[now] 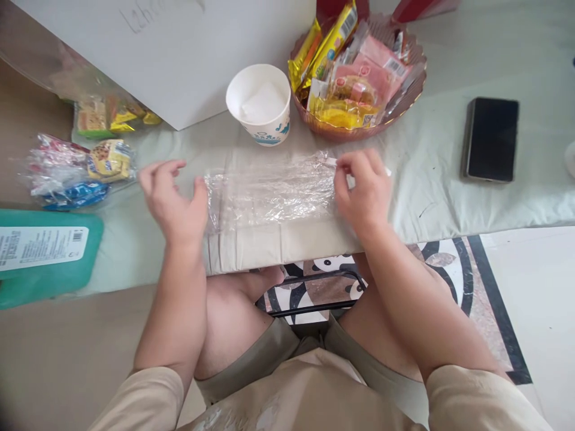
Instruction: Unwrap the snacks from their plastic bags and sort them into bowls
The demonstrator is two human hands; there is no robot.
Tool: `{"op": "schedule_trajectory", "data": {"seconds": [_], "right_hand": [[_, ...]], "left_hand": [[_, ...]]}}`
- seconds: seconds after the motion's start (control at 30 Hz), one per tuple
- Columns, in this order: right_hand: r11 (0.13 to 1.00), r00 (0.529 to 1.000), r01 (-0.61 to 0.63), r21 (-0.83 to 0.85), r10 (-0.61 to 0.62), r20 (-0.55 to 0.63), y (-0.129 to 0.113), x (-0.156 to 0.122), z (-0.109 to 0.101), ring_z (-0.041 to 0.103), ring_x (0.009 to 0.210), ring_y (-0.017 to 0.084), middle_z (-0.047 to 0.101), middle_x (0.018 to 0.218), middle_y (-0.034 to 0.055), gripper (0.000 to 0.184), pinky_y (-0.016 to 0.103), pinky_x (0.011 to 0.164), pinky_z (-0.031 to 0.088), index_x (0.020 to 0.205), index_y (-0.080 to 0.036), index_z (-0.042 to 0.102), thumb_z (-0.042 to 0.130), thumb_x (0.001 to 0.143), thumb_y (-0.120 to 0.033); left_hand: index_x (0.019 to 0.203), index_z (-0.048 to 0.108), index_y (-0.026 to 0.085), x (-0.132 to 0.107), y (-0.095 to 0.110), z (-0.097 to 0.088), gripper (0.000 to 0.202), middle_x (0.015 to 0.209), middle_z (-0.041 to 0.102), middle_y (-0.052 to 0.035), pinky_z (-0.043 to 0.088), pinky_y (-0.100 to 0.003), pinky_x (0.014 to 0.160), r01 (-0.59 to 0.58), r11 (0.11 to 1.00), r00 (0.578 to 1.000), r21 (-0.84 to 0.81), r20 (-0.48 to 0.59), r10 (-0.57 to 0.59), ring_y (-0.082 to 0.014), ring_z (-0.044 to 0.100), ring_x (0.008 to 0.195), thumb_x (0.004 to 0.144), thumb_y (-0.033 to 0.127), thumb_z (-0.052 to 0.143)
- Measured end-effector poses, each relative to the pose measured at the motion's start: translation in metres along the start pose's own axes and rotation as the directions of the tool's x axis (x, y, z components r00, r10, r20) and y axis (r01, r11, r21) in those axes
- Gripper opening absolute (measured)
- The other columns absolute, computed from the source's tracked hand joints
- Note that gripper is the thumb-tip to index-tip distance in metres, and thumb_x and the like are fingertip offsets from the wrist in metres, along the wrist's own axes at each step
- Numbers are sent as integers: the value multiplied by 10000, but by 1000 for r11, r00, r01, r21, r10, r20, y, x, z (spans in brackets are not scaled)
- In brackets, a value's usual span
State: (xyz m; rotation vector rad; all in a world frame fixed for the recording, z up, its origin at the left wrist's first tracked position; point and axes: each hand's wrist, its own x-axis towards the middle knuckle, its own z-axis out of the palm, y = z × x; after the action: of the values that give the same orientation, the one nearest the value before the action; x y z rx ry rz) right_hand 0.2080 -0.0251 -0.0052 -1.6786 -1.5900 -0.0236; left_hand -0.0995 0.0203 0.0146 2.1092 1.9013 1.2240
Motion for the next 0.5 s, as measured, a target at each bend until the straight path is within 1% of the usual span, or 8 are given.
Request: {"op": "schedule_trajectory", "data": {"seconds": [0.03,0.07,0.1,0.17,0.23,0.33,0.4,0.5], "right_hand": [[997,997,76,33,-77,30,-6,-3,1,722,919,248,741,970,91,177,420,869,579,995,-236,677,521,938,-178],[986,984,151,70,-156,83,-13,-6,4,733,985,253,763,1019,99,208,423,910,585,1030,-234,691,507,955,-173],[971,962,214,106,-228,151,-20,-10,7,735,1062,258,778,1093,106,239,431,963,583,1081,-231,701,497,970,-173],[948,901,287,141,-317,295,-33,-18,13,695,1248,284,760,1285,125,311,467,1089,544,1215,-212,701,494,986,-182],[948,852,298,113,-318,415,-41,-25,18,601,1408,335,681,1461,146,396,533,1178,480,1352,-181,664,512,987,-209],[962,813,271,33,-247,528,-46,-30,18,491,1512,395,574,1591,146,484,620,1217,418,1467,-185,604,524,996,-262],[966,804,260,0,-217,554,-47,-32,17,460,1536,404,548,1617,132,489,648,1228,388,1485,-218,598,513,1008,-280],[970,819,242,-29,-188,542,-46,-34,17,435,1552,411,523,1638,131,497,667,1233,368,1496,-246,593,529,1008,-309]], "left_hand": [[1168,669,220,-6,14,-2,287,1212,668,-99,560,-418,1039,-87,996,996,-20,-1,87,-246,672,1184,894,143,629],[1168,673,224,-12,28,-2,257,1169,704,-80,554,-411,1062,-181,982,982,-61,50,184,-226,687,1158,940,151,579],[1167,685,228,-19,41,0,247,1169,733,-68,539,-407,1101,-240,965,956,-105,147,254,-214,699,1163,980,169,535],[1206,707,204,-30,61,10,294,1261,756,-92,516,-411,1154,-287,944,881,-160,342,326,-229,684,1264,1016,206,483],[1321,695,206,-36,68,24,374,1442,695,-119,414,-527,1254,-235,968,841,-89,480,249,-303,579,1442,1017,238,479],[1492,612,274,-37,60,39,503,1666,497,-115,187,-763,1281,-123,991,813,57,579,67,-441,351,1599,997,324,538],[1529,580,334,-36,51,43,539,1712,429,-80,112,-805,1271,-95,992,805,77,592,31,-461,290,1622,991,368,560],[1525,580,379,-34,40,40,544,1718,424,-35,127,-755,1301,-94,993,820,71,571,37,-431,279,1633,981,399,582]]}}
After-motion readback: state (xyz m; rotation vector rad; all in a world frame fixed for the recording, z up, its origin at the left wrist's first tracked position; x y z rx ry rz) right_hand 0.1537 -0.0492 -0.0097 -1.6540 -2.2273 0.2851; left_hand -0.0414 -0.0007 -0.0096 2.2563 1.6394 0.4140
